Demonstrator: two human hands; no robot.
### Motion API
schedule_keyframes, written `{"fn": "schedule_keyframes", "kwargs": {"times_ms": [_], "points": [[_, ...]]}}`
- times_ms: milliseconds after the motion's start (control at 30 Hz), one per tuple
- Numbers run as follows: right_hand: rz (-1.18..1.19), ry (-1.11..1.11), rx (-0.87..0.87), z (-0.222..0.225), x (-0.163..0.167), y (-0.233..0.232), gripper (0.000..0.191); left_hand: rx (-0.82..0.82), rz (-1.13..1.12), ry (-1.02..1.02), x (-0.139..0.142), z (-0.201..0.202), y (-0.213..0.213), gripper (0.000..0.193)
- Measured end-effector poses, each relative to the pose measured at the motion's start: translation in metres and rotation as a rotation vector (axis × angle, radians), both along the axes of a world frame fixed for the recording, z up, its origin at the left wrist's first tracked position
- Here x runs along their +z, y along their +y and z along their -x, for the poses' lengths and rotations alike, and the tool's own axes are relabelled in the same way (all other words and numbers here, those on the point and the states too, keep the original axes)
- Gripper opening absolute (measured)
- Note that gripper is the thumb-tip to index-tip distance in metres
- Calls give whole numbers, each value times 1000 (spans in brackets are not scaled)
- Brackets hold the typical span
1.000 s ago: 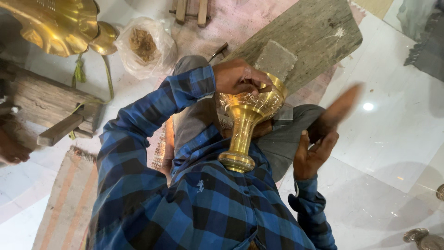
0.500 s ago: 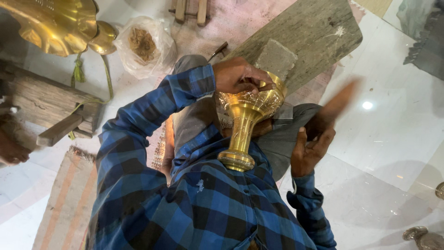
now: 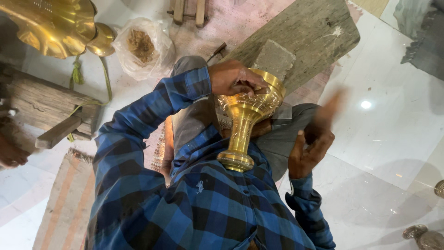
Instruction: The person sits on the floor with a brass vase held between their legs and rests it against a stone block. They hold a chisel against the vase surface and strike it with a wooden mallet, working around the vase to engrave a decorative pattern, repositioning the chisel and rotating the vase as they go.
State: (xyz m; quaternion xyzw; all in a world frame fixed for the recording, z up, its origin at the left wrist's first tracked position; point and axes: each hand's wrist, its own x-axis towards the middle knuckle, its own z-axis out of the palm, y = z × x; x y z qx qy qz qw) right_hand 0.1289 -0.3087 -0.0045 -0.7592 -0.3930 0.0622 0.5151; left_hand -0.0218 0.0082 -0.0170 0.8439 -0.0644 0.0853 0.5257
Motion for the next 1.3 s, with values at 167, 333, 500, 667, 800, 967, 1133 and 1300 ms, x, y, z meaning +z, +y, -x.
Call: {"fn": "schedule_keyframes", "kwargs": {"times_ms": [167, 333, 500, 667, 800, 967, 1133, 1300], "points": [[277, -334, 57, 3, -2, 3, 64, 15, -7, 37, -3, 5, -2, 44], [32, -87, 46, 10, 1, 5, 69, 28, -27, 46, -3, 3, -3, 42], [113, -167, -10, 11, 0, 1, 61, 11, -46, -24, -1, 3, -2, 44], [247, -443, 15, 13, -4, 4, 60, 13, -70, 22, -1, 5, -3, 40], [-140, 31, 45, 12, 0, 4, 61, 27, -29, -28, -4, 10, -4, 42], [239, -456, 58, 9, -1, -1, 67, 27, -132, -77, -4, 9, -4, 36], [105, -217, 22, 10, -8, -2, 58, 41, -47, 66, 1, 10, -5, 39], [79, -256, 2, 14, -7, -1, 49, 42, -82, -54, 3, 17, -7, 41]]}}
